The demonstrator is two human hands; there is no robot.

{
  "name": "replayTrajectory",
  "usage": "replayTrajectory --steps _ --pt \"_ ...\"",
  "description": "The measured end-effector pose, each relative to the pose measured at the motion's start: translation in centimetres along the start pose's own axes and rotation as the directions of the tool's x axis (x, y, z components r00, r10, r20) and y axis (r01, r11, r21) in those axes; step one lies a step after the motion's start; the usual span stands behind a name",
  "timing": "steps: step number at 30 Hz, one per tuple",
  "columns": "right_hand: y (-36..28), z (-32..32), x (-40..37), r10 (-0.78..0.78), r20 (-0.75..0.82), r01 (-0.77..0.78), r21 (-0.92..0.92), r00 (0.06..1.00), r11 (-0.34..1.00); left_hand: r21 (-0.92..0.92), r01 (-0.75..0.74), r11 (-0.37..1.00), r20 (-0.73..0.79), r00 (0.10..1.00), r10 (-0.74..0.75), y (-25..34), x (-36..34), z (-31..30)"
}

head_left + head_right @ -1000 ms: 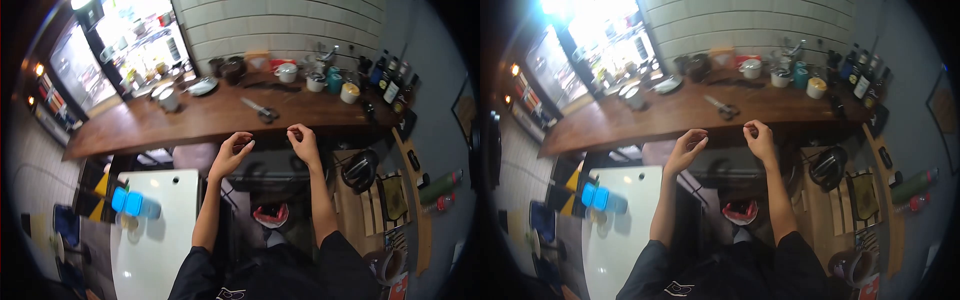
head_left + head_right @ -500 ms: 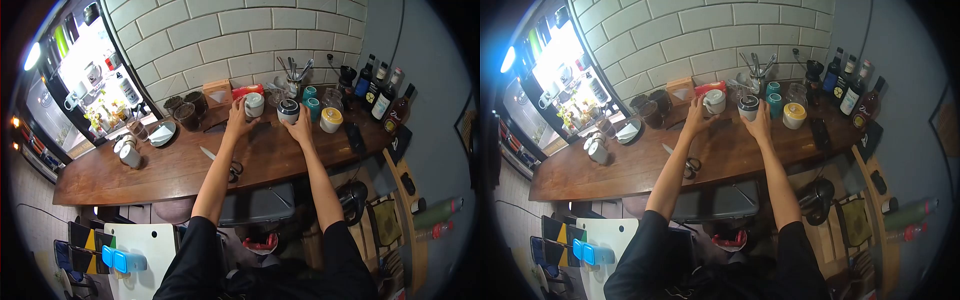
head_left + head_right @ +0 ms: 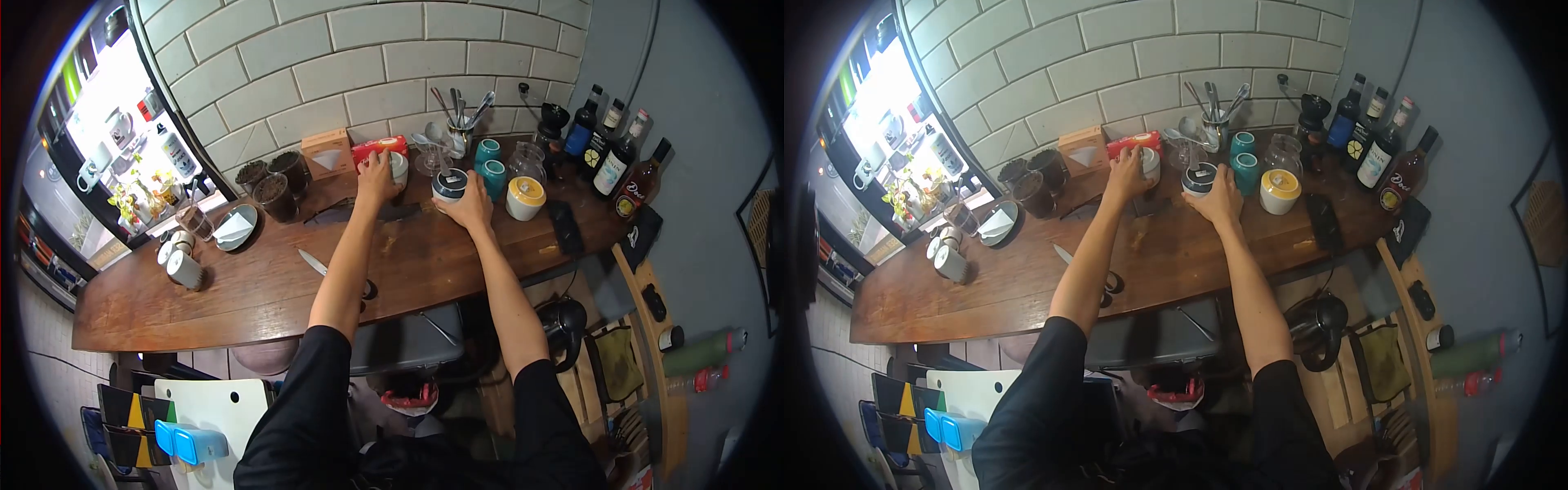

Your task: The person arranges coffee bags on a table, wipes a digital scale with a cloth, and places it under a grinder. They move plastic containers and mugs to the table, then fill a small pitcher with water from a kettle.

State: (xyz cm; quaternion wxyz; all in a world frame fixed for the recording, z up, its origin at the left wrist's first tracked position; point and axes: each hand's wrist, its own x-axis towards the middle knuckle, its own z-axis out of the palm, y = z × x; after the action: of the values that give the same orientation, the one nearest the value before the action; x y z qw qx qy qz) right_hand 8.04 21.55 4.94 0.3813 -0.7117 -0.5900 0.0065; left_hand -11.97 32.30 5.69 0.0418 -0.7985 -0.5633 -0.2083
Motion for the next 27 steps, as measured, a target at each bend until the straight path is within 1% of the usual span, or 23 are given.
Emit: replayTrajectory --steps 2,3,4,5,6,7,9,10,11,12,13,14,16,17,18,19,20,22,24,25,26,27 --pt "-0.3 -0.7 -0.8 0.009 0.011 -0.009 0.003 1.000 1.000 -0.072 -0.062 0.996 0.006 0.998 0.062 -0.9 0.8 0.6" --pt "-0.2 -0.9 -1.4 -0.005 0.000 0.005 -0.027 1.000 1.000 -0.056 -0.046 0.997 0.036 0.998 0.048 -1.0 1.2 0.8" --pt "-0.2 -1.4 -1.9 -0.021 -0.010 0.020 -0.057 1.000 0.998 -0.056 -0.042 0.998 0.040 0.998 0.045 -0.2 0.6 -0.4" --pt "-0.1 -2.1 -2.4 -0.016 -0.006 0.016 -0.056 1.000 0.998 -0.022 0.016 1.000 0.122 0.992 -0.013 0.6 0.3 -1.7" --pt "-0.2 -3.0 -2.7 -0.002 0.099 0.010 -0.073 0.995 0.997 0.017 0.071 0.997 0.197 0.978 -0.073 1.2 0.0 -2.6" --pt "-0.3 -3.9 -2.9 0.012 0.203 0.007 -0.091 0.979 0.996 0.021 0.072 0.997 0.198 0.977 -0.075 1.2 0.0 -2.9" --pt "-0.2 -4.8 -3.9 0.004 0.224 0.022 -0.112 0.975 0.993 0.020 0.029 0.999 0.256 0.966 -0.033 1.3 -0.2 -3.3" --pt "-0.2 -5.4 -4.1 -0.012 0.236 0.045 -0.136 0.972 0.990 0.022 0.030 0.999 0.257 0.966 -0.034 1.4 -0.2 -3.6" --pt "-0.1 -5.9 -4.4 -0.020 0.260 0.058 -0.139 0.966 0.989 -0.016 -0.015 1.000 0.244 0.970 0.018 1.3 -0.7 -3.7" --pt "0.2 -6.0 -4.7 -0.048 0.226 0.071 -0.092 0.973 0.993 -0.050 -0.049 0.998 0.228 0.972 0.059 1.0 -1.6 -4.3" --pt "0.6 -6.3 -5.1 -0.080 0.204 0.089 -0.035 0.976 0.995 -0.066 -0.030 0.997 0.187 0.981 0.042 1.6 -3.2 -6.3" --pt "0.9 -6.7 -5.4 -0.116 0.180 0.113 0.025 0.977 0.993 -0.124 -0.018 0.992 0.097 0.995 0.030 1.5 -4.2 -7.4" --pt "0.0 -8.1 -6.9 -0.072 0.147 0.047 0.167 0.987 0.985 -0.295 -0.053 0.954 -0.170 0.985 0.002 0.3 -6.6 -9.3" --pt "0.5 -8.3 -7.6 -0.118 0.088 0.089 0.281 0.989 0.956 -0.471 -0.022 0.882 -0.174 0.982 -0.069 -0.4 -8.1 -10.8" --pt "0.5 -8.1 -8.8 -0.154 0.031 0.130 0.392 0.988 0.911 -0.630 0.003 0.777 -0.171 0.975 -0.143 -1.0 -10.1 -12.7" --pt "-1.1 -8.1 -10.5 -0.140 0.027 0.089 0.649 0.990 0.756 -0.805 -0.007 0.593 -0.143 0.973 -0.182 -1.1 -13.3 -15.7" --pt "-2.8 -8.5 -12.0 -0.123 0.036 0.035 0.847 0.992 0.530 -0.904 -0.074 0.420 -0.169 0.966 -0.194 -1.9 -16.2 -17.5" --pt "-5.0 -8.9 -14.7 -0.202 0.171 -0.107 0.951 0.964 0.292 -0.961 -0.210 0.182 -0.250 0.938 -0.239 -4.3 -23.1 -20.0" --pt "-7.3 -5.9 -18.5 -0.235 0.197 -0.198 0.980 0.952 0.019 -0.946 -0.323 -0.020 -0.306 0.912 -0.272 -6.5 -32.0 -22.0" --pt "-9.4 -4.8 -20.3 -0.352 0.220 -0.242 0.970 0.910 -0.019 -0.930 -0.368 0.001 -0.338 0.853 -0.398 -7.4 -36.6 -22.8" --pt "-12.1 -4.1 -22.5 -0.420 0.280 -0.304 0.953 0.863 0.010 -0.910 -0.413 0.035 -0.369 0.771 -0.518 -8.2 -41.2 -23.7" --pt "-15.2 -3.6 -24.8 -0.509 0.302 -0.313 0.947 0.806 0.066 -0.890 -0.434 0.142 -0.437 0.719 -0.541 -8.9 -45.9 -24.9"
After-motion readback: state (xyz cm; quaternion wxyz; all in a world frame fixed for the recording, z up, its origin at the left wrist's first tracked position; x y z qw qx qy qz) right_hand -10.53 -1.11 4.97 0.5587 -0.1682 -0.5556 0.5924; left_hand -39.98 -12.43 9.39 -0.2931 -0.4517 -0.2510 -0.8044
